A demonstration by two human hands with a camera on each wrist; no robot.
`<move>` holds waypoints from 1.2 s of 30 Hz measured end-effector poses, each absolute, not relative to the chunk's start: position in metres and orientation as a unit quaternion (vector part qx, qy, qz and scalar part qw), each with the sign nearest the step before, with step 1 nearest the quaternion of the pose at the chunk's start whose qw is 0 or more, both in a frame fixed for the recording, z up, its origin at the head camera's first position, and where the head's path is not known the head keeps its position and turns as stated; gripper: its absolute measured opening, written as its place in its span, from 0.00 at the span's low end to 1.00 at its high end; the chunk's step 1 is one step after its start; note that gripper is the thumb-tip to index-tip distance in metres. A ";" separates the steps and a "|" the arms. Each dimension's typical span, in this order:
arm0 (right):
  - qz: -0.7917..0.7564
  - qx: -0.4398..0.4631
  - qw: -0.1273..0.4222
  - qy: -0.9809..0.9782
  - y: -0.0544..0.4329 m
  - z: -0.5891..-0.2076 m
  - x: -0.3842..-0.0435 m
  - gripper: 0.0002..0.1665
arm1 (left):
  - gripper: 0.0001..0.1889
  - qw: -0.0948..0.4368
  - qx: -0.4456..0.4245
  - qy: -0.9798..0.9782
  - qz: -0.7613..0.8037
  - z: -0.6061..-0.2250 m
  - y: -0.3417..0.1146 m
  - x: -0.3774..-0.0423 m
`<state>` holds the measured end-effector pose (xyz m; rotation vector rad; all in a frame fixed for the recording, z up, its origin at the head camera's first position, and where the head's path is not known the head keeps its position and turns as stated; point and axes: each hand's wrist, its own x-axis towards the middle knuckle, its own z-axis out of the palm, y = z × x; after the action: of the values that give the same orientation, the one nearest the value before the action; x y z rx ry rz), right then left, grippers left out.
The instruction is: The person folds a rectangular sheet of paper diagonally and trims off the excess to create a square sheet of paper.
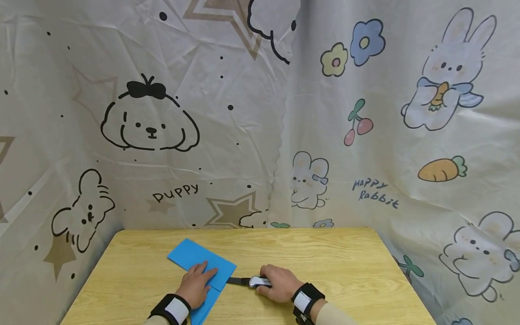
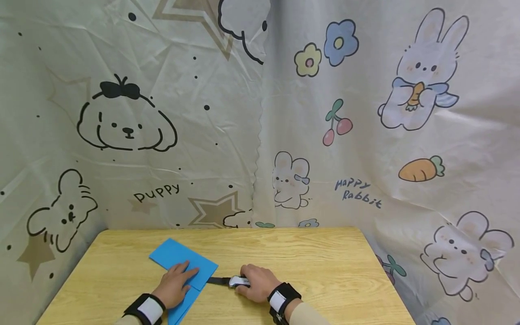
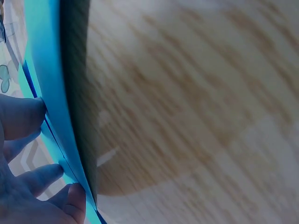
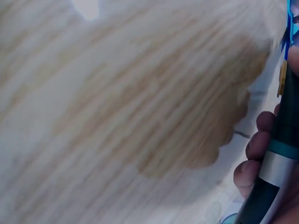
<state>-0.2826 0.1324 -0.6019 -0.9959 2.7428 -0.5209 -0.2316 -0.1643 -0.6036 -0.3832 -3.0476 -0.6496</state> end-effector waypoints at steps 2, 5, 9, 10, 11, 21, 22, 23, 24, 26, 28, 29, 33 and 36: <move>-0.173 -0.328 0.080 0.925 0.132 -0.603 -0.284 0.18 | 0.23 -0.001 -0.125 -0.971 -0.202 -0.603 -0.164 -0.232; -0.166 -0.326 0.071 0.928 0.130 -0.604 -0.285 0.19 | 0.23 -0.016 -0.126 -0.972 -0.199 -0.601 -0.161 -0.231; -0.148 -0.324 0.055 0.933 0.127 -0.606 -0.284 0.20 | 0.25 -0.038 -0.120 -0.971 -0.204 -0.600 -0.158 -0.229; -0.144 -0.323 0.053 0.934 0.126 -0.607 -0.284 0.20 | 0.25 -0.041 -0.119 -0.971 -0.204 -0.600 -0.157 -0.229; -0.143 -0.324 0.050 0.934 0.125 -0.607 -0.284 0.21 | 0.25 -0.043 -0.118 -0.971 -0.204 -0.600 -0.157 -0.228; -0.132 -0.343 0.036 0.929 0.117 -0.607 -0.286 0.19 | 0.32 -0.075 -0.142 -0.965 -0.210 -0.607 -0.161 -0.232; -0.130 -0.344 0.035 0.929 0.116 -0.607 -0.286 0.18 | 0.33 -0.077 -0.144 -0.964 -0.210 -0.607 -0.161 -0.232; -0.128 -0.345 0.035 0.929 0.115 -0.607 -0.287 0.18 | 0.33 -0.078 -0.145 -0.964 -0.208 -0.607 -0.162 -0.232; -0.125 -0.346 0.034 0.929 0.114 -0.608 -0.287 0.18 | 0.33 -0.079 -0.147 -0.964 -0.206 -0.607 -0.162 -0.233; -0.125 -0.349 0.032 0.928 0.113 -0.608 -0.287 0.18 | 0.33 -0.079 -0.146 -0.965 -0.205 -0.606 -0.163 -0.233; -0.124 -0.349 0.029 0.928 0.113 -0.609 -0.288 0.17 | 0.33 -0.079 -0.145 -0.965 -0.204 -0.605 -0.163 -0.233; -0.124 -0.348 0.027 0.929 0.113 -0.609 -0.288 0.17 | 0.33 -0.078 -0.145 -0.965 -0.202 -0.605 -0.163 -0.233; -0.122 -0.341 0.024 0.932 0.114 -0.608 -0.288 0.16 | 0.33 -0.076 -0.150 -0.965 -0.201 -0.601 -0.162 -0.233; -0.116 -0.333 0.027 0.935 0.118 -0.609 -0.288 0.15 | 0.33 -0.076 -0.153 -0.964 -0.203 -0.601 -0.162 -0.233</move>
<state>-0.2881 0.1177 -0.6087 -1.0299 2.8891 -0.3591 -0.2329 -0.1620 -0.6010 -0.5063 -3.1852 -0.6692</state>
